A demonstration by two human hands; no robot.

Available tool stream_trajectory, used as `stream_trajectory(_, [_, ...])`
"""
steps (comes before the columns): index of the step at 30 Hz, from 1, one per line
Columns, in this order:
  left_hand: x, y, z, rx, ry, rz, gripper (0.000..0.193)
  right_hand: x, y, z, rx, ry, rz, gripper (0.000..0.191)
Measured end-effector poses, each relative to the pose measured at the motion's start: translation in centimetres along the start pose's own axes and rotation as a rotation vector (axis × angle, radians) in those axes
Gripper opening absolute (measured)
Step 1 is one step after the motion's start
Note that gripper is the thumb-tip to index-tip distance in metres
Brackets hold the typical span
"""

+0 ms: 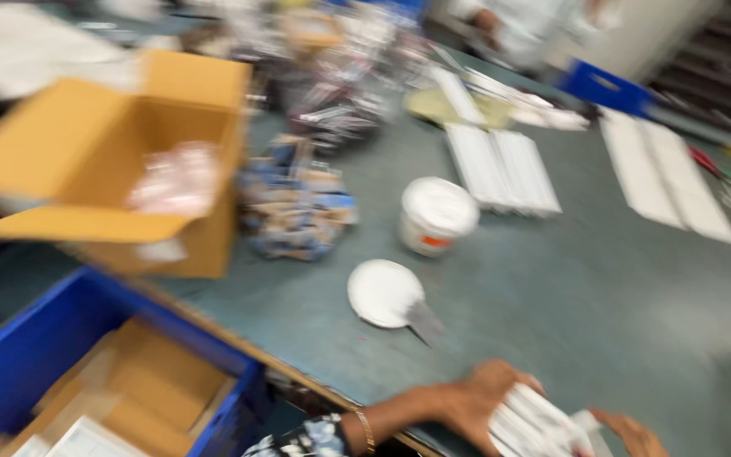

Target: The person assembles LED light fixtures by inserting LED strips into white plastic housings and applying a white paste with a metal spatula. The person repeatedly scoops paste from a container and spreads it along the LED strips, then wipes the fixture with a cloth.

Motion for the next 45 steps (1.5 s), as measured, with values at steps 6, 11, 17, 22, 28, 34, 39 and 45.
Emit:
stream_trajectory(6, [1.2, 1.7, 0.7, 0.100, -0.181, 0.165, 0.099, -4.7, -0.7, 8.1, -0.244, 0.487, -0.519, 0.041])
stream_trajectory(11, [0.0, 1.8, 0.3, 0.133, -0.098, 0.079, 0.098, -4.1, 1.4, 11.4, -0.382, 0.607, -0.981, 0.039])
stream_trajectory(17, [-0.4, 1.8, 0.6, 0.130, -0.247, 0.029, 0.114, -1.6, 1.9, 10.0, -0.402, 0.630, -1.140, 0.040])
stream_trajectory(22, [0.2, 2.8, 2.5, 0.241, -0.503, 0.145, 0.115, -2.7, 1.2, 9.4, -0.336, 0.692, -0.915, 0.048])
stream_trajectory(28, [-1.6, 1.8, 2.7, 0.298, -0.493, 0.134, 0.103, -2.8, 1.2, 10.0, -0.419, 0.584, -0.920, 0.023])
stream_trajectory(34, [-3.2, 1.5, 1.4, 0.348, -0.517, -0.035, 0.074, -2.9, 2.7, 12.9, -0.717, 0.518, -1.105, 0.021])
stream_trajectory(39, [-6.8, 2.6, -2.1, 0.132, -0.325, -0.371, 0.038, -3.1, 3.2, 13.7, -0.788, 0.477, -1.124, 0.022])
stream_trajectory(45, [-4.6, 4.0, -4.7, 0.259, -0.383, -0.378, 0.019, -3.2, 3.0, 13.9, -0.778, 0.484, -1.108, 0.022])
Point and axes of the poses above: each hand's wrist, its own z-axis away from the middle knuckle, its own y-axis out of the palm, x = y × z, the point moved 8 cm from there along -z, towards the middle knuckle, and after that the axes turned 8 degrees about -z, right-handed, at the moved point
